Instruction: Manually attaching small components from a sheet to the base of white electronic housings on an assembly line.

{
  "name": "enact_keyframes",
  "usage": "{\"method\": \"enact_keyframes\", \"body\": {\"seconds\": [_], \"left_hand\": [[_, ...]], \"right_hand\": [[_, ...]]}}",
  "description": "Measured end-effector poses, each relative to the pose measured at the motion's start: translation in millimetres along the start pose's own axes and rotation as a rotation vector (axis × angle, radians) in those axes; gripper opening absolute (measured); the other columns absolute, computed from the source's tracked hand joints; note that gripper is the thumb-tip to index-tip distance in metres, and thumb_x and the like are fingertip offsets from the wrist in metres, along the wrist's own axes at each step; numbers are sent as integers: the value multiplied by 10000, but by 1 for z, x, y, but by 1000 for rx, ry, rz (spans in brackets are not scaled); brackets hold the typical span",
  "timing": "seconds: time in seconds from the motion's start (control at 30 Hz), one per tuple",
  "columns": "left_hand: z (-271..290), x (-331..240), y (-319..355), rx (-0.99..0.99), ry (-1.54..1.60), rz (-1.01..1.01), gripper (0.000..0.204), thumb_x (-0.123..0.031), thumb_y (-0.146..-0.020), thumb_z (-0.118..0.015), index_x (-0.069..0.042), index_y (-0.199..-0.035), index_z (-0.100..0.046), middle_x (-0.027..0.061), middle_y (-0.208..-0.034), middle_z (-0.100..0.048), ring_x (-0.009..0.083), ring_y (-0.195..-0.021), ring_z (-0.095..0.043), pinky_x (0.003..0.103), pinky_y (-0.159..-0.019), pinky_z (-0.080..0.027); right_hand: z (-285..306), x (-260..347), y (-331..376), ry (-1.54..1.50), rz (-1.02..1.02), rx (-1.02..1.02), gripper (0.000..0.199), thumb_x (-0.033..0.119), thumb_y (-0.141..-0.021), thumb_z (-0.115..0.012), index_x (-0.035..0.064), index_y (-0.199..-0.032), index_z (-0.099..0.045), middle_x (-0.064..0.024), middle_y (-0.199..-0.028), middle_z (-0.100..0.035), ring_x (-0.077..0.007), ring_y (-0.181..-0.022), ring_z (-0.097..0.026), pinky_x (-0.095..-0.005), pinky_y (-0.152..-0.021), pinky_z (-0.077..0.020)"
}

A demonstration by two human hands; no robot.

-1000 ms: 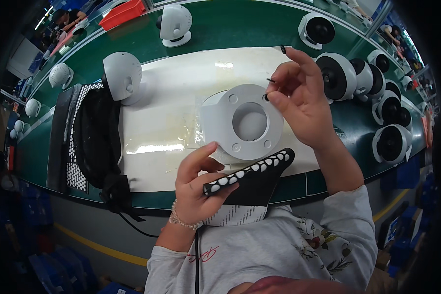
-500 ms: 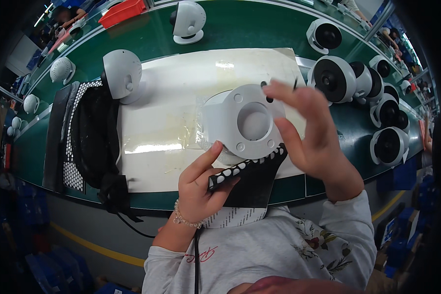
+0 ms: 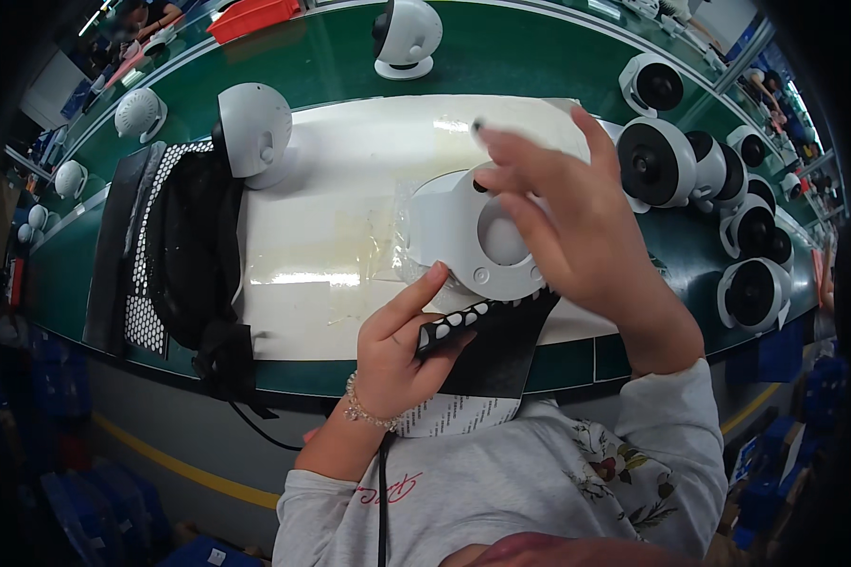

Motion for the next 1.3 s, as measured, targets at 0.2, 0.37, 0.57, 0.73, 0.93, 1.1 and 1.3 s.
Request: {"method": "enact_keyframes", "body": {"seconds": [0.2,0.37,0.57,0.73,0.93,1.1,1.3], "left_hand": [[1,-3,-2,-5,15,-16,268,24,-593,-716,5,-752,-501,227,-1231,-460,103,-546,-441,231,-554,-412],[1,-1,-2,1,42,31,235,36,-608,-701,7,-777,-540,206,-1221,-476,180,-702,-530,256,-633,-451],[1,3,0,-16,37,77,200,34,-611,-700,7,-755,-562,181,-1206,-498,254,-851,-623,280,-703,-493],[0,5,0,1,38,97,217,23,-595,-714,0,-753,-566,181,-1203,-502,234,-800,-617,271,-676,-488],[-2,0,6,24,92,-28,297,-30,-534,-758,-25,-773,-582,165,-1231,-485,193,-709,-554,286,-649,-452],[0,-2,9,-14,31,-66,340,-61,-510,-775,-50,-793,-587,159,-1249,-468,207,-768,-548,305,-694,-437],[2,0,8,-54,43,-53,330,-60,-514,-772,-52,-786,-585,163,-1247,-468,215,-756,-547,311,-683,-439]], "right_hand": [[1,5,22,-266,-36,-53,153,116,-770,-600,78,-916,-575,-142,-1289,-417,-346,-1265,-284,-466,-1033,-128],[-17,8,27,-263,-53,5,75,156,-788,-594,84,-804,-582,-137,-1336,-360,-344,-1297,-209,-452,-1027,-125],[-21,11,34,-97,-6,16,130,204,-824,-554,94,-869,-608,-133,-1304,-407,-334,-1282,-249,-440,-1024,-112],[-18,25,57,232,166,-106,216,268,-832,-549,97,-941,-622,-125,-1244,-476,-333,-1246,-317,-444,-1021,-117],[-3,20,60,-147,46,-125,224,290,-766,-630,92,-872,-636,-69,-1072,-585,-295,-1104,-466,-410,-957,-233],[-12,22,64,-321,80,-89,214,129,-616,-730,98,-790,-609,-25,-905,-598,-230,-890,-541,-333,-755,-337],[-5,9,70,-387,8,-155,131,88,-697,-674,85,-750,-555,-101,-1083,-536,-305,-1061,-460,-404,-892,-324]]}}
Point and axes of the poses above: each hand's wrist, its own y-axis away from the middle knuckle, its own z-axis out of the back of the hand, x = y × z, the point moved 9 cm from there along -y, towards the middle knuckle
